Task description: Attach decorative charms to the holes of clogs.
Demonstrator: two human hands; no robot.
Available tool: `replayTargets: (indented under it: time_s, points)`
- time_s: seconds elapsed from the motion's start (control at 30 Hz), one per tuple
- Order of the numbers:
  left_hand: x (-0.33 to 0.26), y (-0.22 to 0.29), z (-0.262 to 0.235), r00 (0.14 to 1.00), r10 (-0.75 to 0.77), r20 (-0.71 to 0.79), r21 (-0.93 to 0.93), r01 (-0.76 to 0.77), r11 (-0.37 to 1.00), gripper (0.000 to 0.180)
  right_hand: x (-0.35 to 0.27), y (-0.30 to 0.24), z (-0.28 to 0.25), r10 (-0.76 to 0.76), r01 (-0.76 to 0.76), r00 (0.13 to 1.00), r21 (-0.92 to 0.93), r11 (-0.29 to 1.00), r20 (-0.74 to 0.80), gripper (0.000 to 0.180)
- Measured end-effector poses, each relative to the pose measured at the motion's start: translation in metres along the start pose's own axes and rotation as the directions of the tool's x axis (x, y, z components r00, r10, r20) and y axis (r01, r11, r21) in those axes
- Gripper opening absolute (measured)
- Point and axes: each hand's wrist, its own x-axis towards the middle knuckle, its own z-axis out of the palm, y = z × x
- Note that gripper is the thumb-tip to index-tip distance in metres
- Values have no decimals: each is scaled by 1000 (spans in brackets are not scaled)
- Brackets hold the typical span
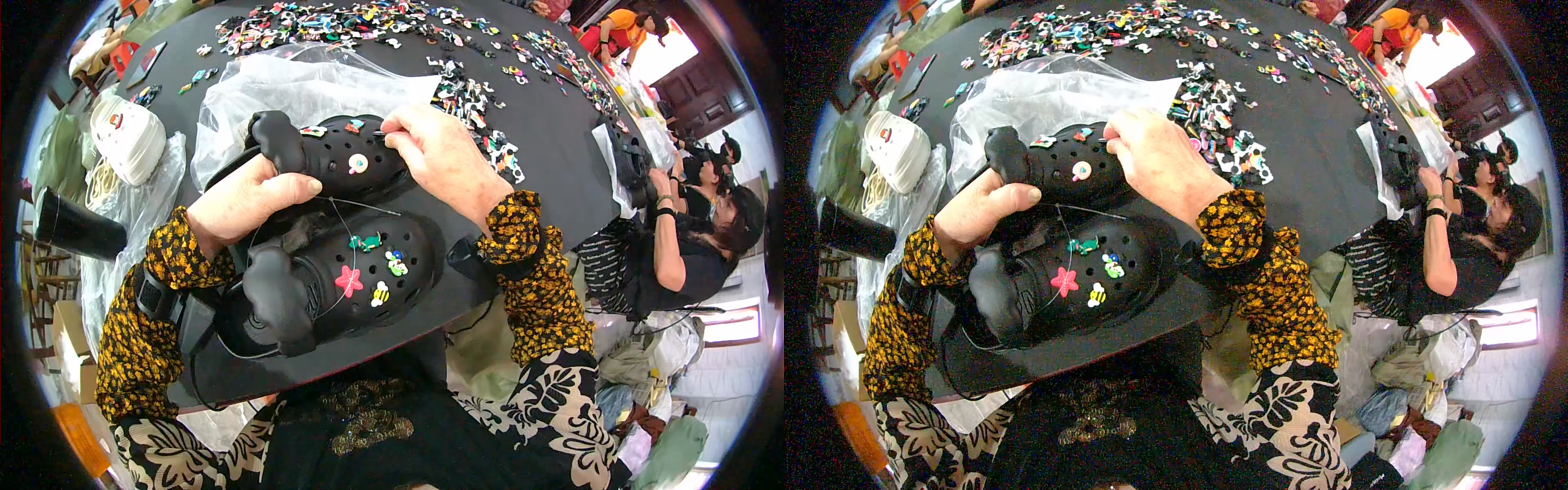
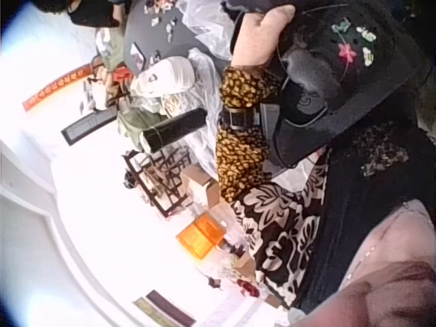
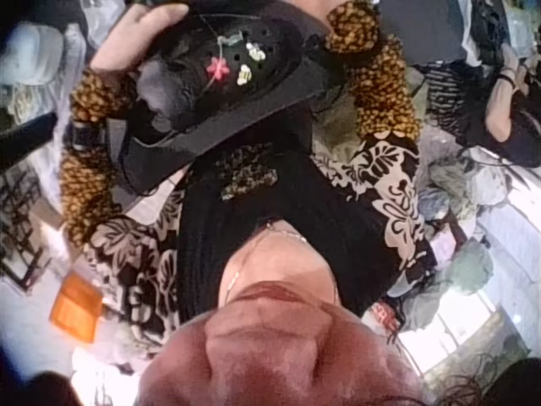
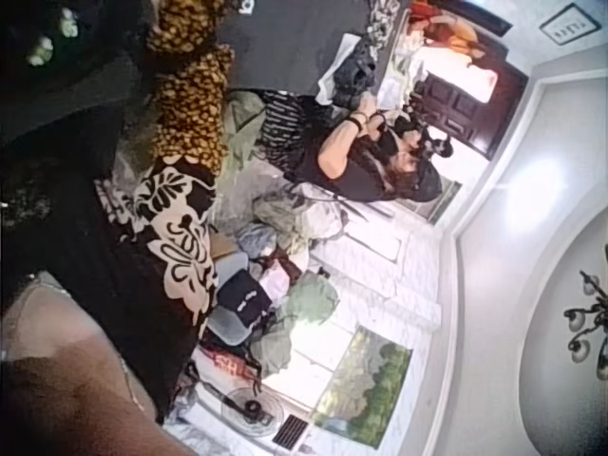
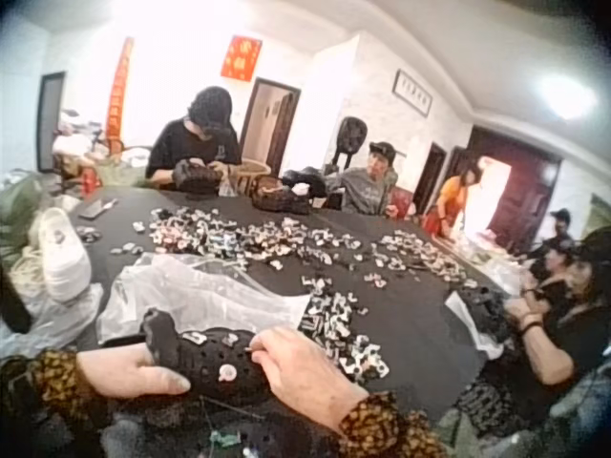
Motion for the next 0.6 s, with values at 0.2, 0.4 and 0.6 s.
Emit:
replayTargets:
  time_s: [0.2,0.4,0.6]
  points:
    - [-1,2,1,999,-39,-33,5,39,999,38,-1,1,0,4,-4,1000,-1,1000,0,12]
    - [-1,2,0,999,-48,-27,-37,47,998,39,-1,1,-3,52,-55,998,66,996,45,12]
    - [3,-2,1,999,34,-15,-112,-35,993,39,-1,1,1,72,-72,997,111,991,4,11]
